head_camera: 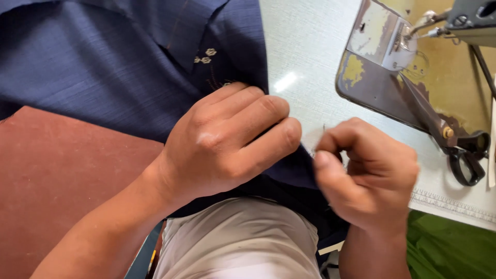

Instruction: Finishing the waistline of a pair of trousers by folding the fabric and trimming threads with a small hand tool at a sewing station.

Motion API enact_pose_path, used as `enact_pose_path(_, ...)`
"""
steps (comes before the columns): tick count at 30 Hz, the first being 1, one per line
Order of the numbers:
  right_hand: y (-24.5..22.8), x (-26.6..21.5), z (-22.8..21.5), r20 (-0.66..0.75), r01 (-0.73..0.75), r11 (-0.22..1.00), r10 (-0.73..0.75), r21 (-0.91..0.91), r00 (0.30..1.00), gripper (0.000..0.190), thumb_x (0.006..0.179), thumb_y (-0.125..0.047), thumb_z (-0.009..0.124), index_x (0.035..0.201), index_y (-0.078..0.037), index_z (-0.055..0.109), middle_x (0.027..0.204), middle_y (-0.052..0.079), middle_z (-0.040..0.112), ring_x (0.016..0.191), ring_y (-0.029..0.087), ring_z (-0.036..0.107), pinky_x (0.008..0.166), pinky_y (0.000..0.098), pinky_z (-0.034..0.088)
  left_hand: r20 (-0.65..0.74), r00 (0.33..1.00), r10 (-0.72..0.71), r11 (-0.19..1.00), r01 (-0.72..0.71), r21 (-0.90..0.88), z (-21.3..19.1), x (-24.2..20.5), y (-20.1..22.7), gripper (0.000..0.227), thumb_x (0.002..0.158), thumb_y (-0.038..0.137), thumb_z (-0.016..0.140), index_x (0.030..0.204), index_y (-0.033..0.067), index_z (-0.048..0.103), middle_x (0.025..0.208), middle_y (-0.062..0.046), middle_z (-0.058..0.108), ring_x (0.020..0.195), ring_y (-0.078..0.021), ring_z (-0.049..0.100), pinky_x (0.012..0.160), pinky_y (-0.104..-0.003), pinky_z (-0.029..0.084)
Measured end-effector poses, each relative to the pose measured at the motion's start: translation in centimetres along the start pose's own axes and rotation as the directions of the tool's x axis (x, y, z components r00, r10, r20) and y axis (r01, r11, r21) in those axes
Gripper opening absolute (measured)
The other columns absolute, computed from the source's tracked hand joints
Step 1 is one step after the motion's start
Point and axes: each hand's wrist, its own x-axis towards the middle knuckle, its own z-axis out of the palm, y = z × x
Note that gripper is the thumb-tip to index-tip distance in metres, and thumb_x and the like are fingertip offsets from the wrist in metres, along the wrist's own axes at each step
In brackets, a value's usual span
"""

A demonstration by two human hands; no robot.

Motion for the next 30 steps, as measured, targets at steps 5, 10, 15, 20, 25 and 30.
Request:
enact_pose_path(5,1.6,-1.1,0.0,0.035,-0.112,0.925,0.106,0.362,0.994,0.018,0.095,-0.015,0.056,0.090,0.002,0.052,0.088,0.013,0.051,0.064,0.015,0.045,0.061,0.0231,0.037,0.011,1.000,-0.029,0.997,0.030,-0.068,-0.1,-0.1,-0.1,0.017,0.109,-0.008,0.052,0.095,0.0009,0.058,0.091,-0.013,0.053,0.070,-0.0277,0.046,0.065,-0.040,0.041)
enact_pose_path(10,1.5,-0.7,0.5,0.036,-0.032,0.834,0.014,0.551,0.999,0.016,0.097,-0.017,0.051,0.090,-0.005,0.044,0.108,0.021,0.060,0.063,0.016,0.047,0.061,0.0247,0.043,0.060,0.995,-0.079,0.985,0.087,-0.146,0.1,0.4,-0.2,0.016,0.112,0.003,0.051,0.101,-0.0002,0.062,0.101,-0.015,0.059,0.079,-0.0309,0.056,0.074,-0.041,0.046)
enact_pose_path(15,2.2,-1.3,-2.0,0.063,-0.032,0.887,0.004,0.461,0.998,0.021,0.090,-0.016,0.053,0.083,0.004,0.047,0.068,0.011,0.042,0.060,0.021,0.041,0.061,0.0309,0.036,0.198,0.967,-0.161,0.986,0.147,0.082,0.3,0.3,-0.7,0.041,0.086,0.007,0.084,0.119,0.0027,0.060,0.110,-0.013,0.059,0.088,-0.0323,0.052,0.078,-0.043,0.046)
enact_pose_path(20,1.1,-0.9,-2.8,0.009,-0.065,0.985,0.068,-0.159,0.998,0.022,0.094,-0.007,0.048,0.073,0.000,0.050,0.064,0.005,0.041,0.059,0.015,0.032,0.059,0.0279,0.026,0.284,0.936,-0.206,0.976,0.174,0.132,0.3,0.0,-0.4,0.067,0.090,0.010,0.096,0.144,0.0093,0.057,0.155,-0.022,0.043,0.095,-0.0333,0.058,0.089,-0.046,0.052)
enact_pose_path(25,1.1,0.3,-1.1,0.012,0.080,0.966,-0.079,-0.246,0.997,0.020,0.100,-0.017,0.064,0.098,0.002,0.066,0.085,0.009,0.062,0.065,0.016,0.046,0.065,0.0286,0.038,0.277,0.944,-0.178,0.972,0.125,0.200,0.4,0.2,-0.2,0.060,0.092,0.013,0.093,0.142,0.0083,0.060,0.154,-0.021,0.050,0.097,-0.0313,0.059,0.088,-0.043,0.052)
enact_pose_path(30,1.1,1.0,-0.1,-0.059,0.146,0.933,-0.174,-0.328,0.983,0.014,0.102,0.007,0.069,0.090,0.001,0.065,0.081,0.010,0.059,0.068,0.020,0.048,0.066,0.0306,0.037,0.257,0.950,-0.176,0.977,0.137,0.162,0.5,0.2,-0.3,0.048,0.093,0.014,0.084,0.136,0.0041,0.065,0.150,-0.019,0.055,0.102,-0.0343,0.057,0.094,-0.046,0.050)
